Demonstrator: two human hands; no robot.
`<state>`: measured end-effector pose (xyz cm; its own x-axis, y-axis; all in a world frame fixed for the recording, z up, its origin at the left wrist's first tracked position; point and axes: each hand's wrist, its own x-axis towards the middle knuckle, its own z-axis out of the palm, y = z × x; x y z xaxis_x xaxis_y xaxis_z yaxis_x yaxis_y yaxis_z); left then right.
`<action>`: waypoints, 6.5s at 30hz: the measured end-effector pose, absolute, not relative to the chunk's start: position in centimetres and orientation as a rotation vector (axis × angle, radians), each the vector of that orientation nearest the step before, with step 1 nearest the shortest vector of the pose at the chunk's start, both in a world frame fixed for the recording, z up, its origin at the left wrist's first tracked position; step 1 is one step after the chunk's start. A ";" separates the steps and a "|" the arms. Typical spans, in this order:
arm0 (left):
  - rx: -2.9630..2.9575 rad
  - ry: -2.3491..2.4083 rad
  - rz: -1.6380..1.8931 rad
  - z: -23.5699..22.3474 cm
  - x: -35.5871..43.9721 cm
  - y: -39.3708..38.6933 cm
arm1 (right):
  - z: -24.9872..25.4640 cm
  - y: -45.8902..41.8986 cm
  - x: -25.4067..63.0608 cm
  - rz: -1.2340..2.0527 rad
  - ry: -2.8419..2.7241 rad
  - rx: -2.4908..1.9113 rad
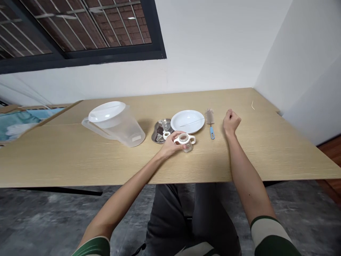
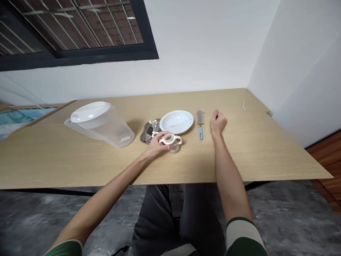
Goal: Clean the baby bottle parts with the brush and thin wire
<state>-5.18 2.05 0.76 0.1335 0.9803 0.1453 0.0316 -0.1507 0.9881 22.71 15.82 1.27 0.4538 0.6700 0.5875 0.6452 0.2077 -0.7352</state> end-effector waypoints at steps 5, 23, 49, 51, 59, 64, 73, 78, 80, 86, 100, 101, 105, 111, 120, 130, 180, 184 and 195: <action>1.433 1.072 1.199 0.6 -5.4 2.4 | 1.2 15.9 22.7 0.026 -1.229 -1.471; 1.414 0.990 1.144 0.2 -5.7 2.5 | 1.2 15.9 22.8 0.006 -1.244 -1.471; 1.690 1.083 1.096 -1.5 -6.3 1.8 | 0.9 15.9 22.8 0.004 -1.279 -1.475; 1.705 1.076 1.087 -1.6 -6.4 1.8 | 0.9 16.0 22.7 -0.001 -1.282 -1.477; 1.805 1.170 1.107 -0.4 -6.2 1.2 | 0.6 16.1 22.8 -0.022 -1.283 -1.461; 1.757 1.124 1.166 -0.1 -6.0 1.0 | 0.6 16.1 22.8 0.004 -1.285 -1.453; 1.765 1.136 1.203 0.1 -5.8 1.1 | 0.5 16.2 22.8 -0.018 -1.290 -1.455; 1.755 1.079 1.237 -0.1 -5.9 1.3 | 0.5 16.3 22.8 -0.017 -1.291 -1.468; 1.747 1.076 1.239 0.0 -5.9 1.3 | 0.5 16.2 22.8 -0.019 -1.295 -1.463; 1.727 1.058 1.261 0.0 -5.9 1.4 | 0.7 16.0 22.7 -0.006 -1.295 -1.454; 1.717 1.099 1.209 0.4 -5.6 1.3 | 0.8 15.9 22.6 -0.002 -1.301 -1.469; 1.703 1.088 1.210 0.4 -5.6 1.3 | 0.8 15.9 22.6 -0.002 -1.300 -1.475; 1.669 1.039 1.226 0.3 -5.7 1.3 | 0.8 15.9 22.6 -0.004 -1.298 -1.475; 1.698 1.043 1.222 0.3 -5.8 1.3 | 0.8 15.9 22.6 -0.011 -1.301 -1.486; 1.715 1.076 1.196 0.5 -5.7 1.3 | 0.8 15.9 22.7 0.000 -1.309 -1.481; 1.680 1.050 1.195 0.2 -5.8 1.3 | 0.9 15.8 22.8 -0.001 -1.307 -1.471; 1.760 1.816 1.970 2.4 -14.8 7.0 | 1.6 15.2 22.8 0.058 -1.707 -1.744; 1.943 1.875 1.803 2.1 -14.2 6.7 | 1.8 14.2 22.2 0.157 -1.944 -1.881; 1.891 1.950 1.726 1.2 -14.5 7.0 | 3.1 12.6 21.5 0.321 -2.114 -2.028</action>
<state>-14.53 7.02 1.22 -0.3074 0.6698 0.6759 0.7521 -0.2642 0.6038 21.51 12.55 3.05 -0.0432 0.9990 -0.0098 0.9570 0.0386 -0.2876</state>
